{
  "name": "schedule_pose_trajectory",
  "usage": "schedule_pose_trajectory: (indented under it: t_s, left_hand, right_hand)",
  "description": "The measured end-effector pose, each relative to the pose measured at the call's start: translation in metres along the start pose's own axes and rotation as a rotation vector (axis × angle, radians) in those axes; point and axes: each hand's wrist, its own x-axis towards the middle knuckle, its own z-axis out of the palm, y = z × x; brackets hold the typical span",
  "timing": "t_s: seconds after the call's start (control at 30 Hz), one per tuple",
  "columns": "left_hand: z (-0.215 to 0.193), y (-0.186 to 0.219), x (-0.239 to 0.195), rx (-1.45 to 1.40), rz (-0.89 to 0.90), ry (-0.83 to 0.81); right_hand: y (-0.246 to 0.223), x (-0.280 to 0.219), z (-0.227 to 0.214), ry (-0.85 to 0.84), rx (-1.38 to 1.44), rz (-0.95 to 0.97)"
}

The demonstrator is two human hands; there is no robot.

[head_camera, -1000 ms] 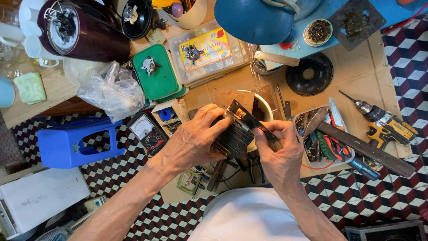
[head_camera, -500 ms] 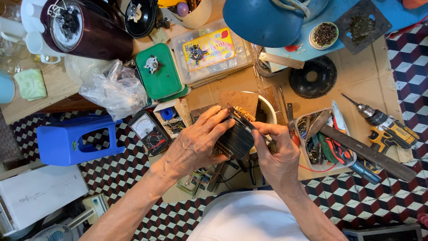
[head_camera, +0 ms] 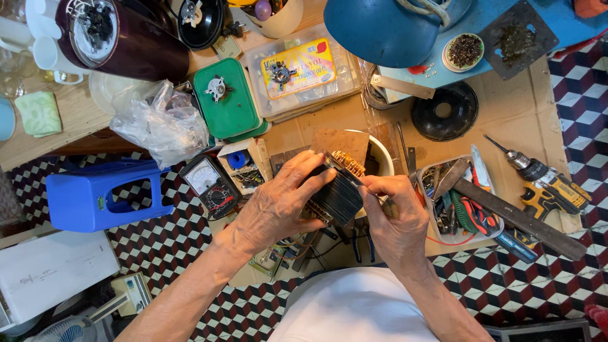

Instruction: The person assembles an electrical component, likely a transformer, by handling laminated iron cores and copper windings. They insert and adjust the laminated pieces into the winding assembly, repeatedly checking fit and alignment. The person uses a small metal tool to press and align the laminations within the core.

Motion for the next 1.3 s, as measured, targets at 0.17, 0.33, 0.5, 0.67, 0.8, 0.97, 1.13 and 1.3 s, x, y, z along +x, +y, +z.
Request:
schedule_pose_trajectory:
  t_s: [0.17, 0.33, 0.5, 0.67, 0.8, 0.97, 1.13, 1.3]
  left_hand:
    - [-0.001, 0.0, -0.002, 0.019, 0.014, 0.012]
    - [0.001, 0.002, -0.004, 0.015, 0.006, 0.033]
    - [-0.002, 0.006, -0.007, -0.011, -0.008, 0.038]
    - [-0.003, 0.006, -0.006, 0.001, -0.003, 0.047]
    - [-0.003, 0.005, -0.006, 0.014, 0.012, 0.052]
    - [-0.003, 0.003, -0.007, 0.023, 0.014, 0.047]
    - [-0.001, 0.001, -0.008, 0.016, 0.021, 0.043]
    - [0.001, 0.0, -0.009, 0.023, 0.032, 0.06]
  right_hand:
    - [0.001, 0.001, 0.003, 0.001, -0.042, -0.042]
    - [-0.003, 0.007, 0.0, -0.054, -0.215, -0.082]
    - [-0.016, 0.014, -0.004, -0.065, -0.293, -0.225]
    - [-0.026, 0.022, -0.008, -0.069, -0.299, -0.209]
    - [-0.031, 0.024, -0.011, -0.094, -0.358, -0.266]
    - [-0.035, 0.025, -0.012, -0.128, -0.386, -0.313]
    - [-0.037, 0.027, -0.015, -0.158, -0.378, -0.291]
    - [-0.039, 0.028, -0.015, -0.182, -0.434, -0.335]
